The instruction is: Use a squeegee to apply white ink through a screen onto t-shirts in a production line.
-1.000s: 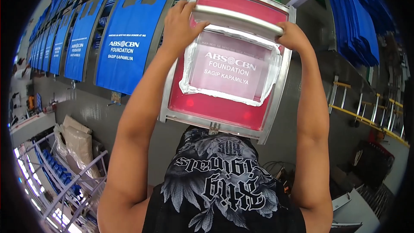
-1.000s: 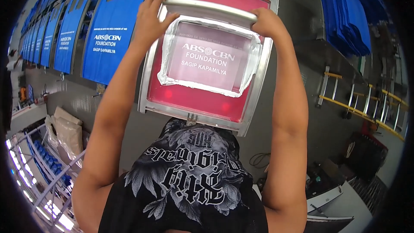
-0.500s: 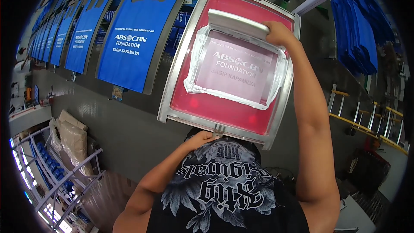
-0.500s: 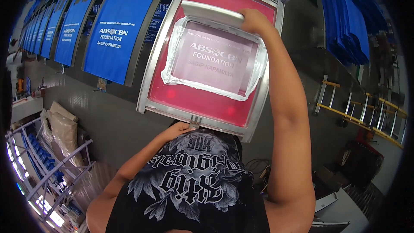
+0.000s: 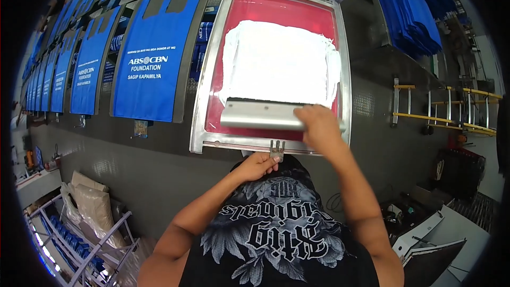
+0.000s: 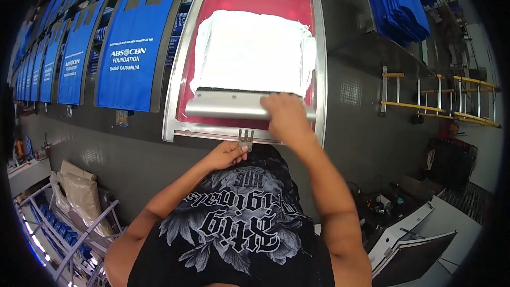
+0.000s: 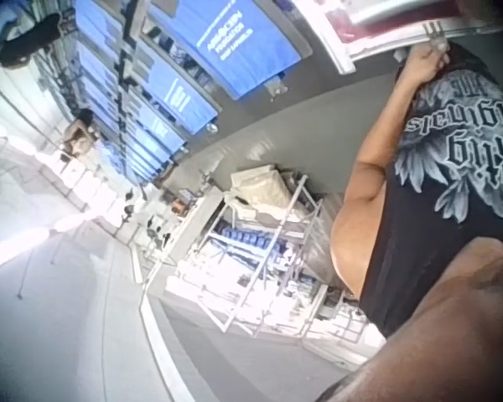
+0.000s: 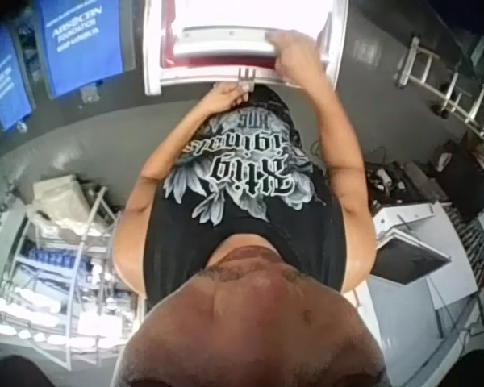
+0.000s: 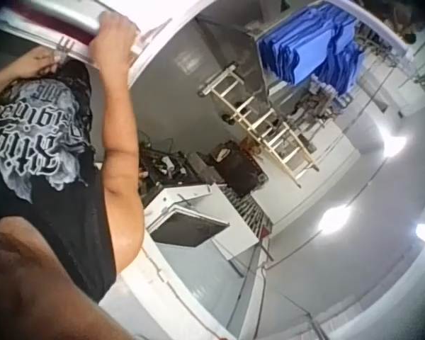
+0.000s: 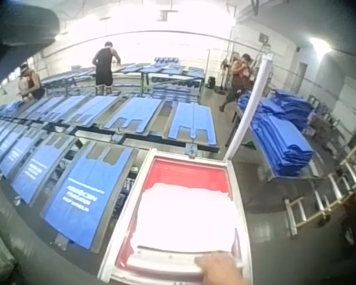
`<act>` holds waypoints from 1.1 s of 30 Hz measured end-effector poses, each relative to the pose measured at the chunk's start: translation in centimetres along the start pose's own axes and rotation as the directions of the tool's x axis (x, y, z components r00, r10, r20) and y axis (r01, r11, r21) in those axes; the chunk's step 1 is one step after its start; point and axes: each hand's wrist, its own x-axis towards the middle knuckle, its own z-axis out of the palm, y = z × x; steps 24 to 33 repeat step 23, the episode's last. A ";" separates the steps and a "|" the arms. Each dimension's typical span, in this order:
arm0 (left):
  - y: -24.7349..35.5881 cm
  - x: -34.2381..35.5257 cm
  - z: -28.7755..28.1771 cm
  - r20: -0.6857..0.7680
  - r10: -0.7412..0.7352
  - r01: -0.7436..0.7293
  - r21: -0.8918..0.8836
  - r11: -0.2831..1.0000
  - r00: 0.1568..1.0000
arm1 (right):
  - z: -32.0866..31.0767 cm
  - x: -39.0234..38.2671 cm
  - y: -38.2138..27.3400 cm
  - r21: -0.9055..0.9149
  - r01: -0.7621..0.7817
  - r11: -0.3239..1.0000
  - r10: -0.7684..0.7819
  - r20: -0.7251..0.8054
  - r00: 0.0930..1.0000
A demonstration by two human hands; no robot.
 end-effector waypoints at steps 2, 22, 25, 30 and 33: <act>-0.1 0.3 0.0 -0.017 -0.058 0.058 0.017 0.998 0.998 | 0.3 -1.0 -0.8 0.006 -0.007 1.000 0.008 -0.109 0.994; 5.6 -2.2 -10.6 -0.801 0.563 0.325 0.597 0.733 0.202 | 6.5 3.3 18.4 0.911 -0.155 0.383 0.224 0.071 0.972; 4.8 -1.7 -12.4 -0.862 0.437 0.385 0.506 0.772 0.257 | 6.9 5.4 17.1 0.915 -0.129 0.382 0.168 0.069 0.983; 4.8 -1.7 -12.4 -0.862 0.437 0.385 0.506 0.772 0.257 | 6.9 5.4 17.1 0.915 -0.129 0.382 0.168 0.069 0.983; 4.8 -1.7 -12.4 -0.862 0.437 0.385 0.506 0.772 0.257 | 6.9 5.4 17.1 0.915 -0.129 0.382 0.168 0.069 0.983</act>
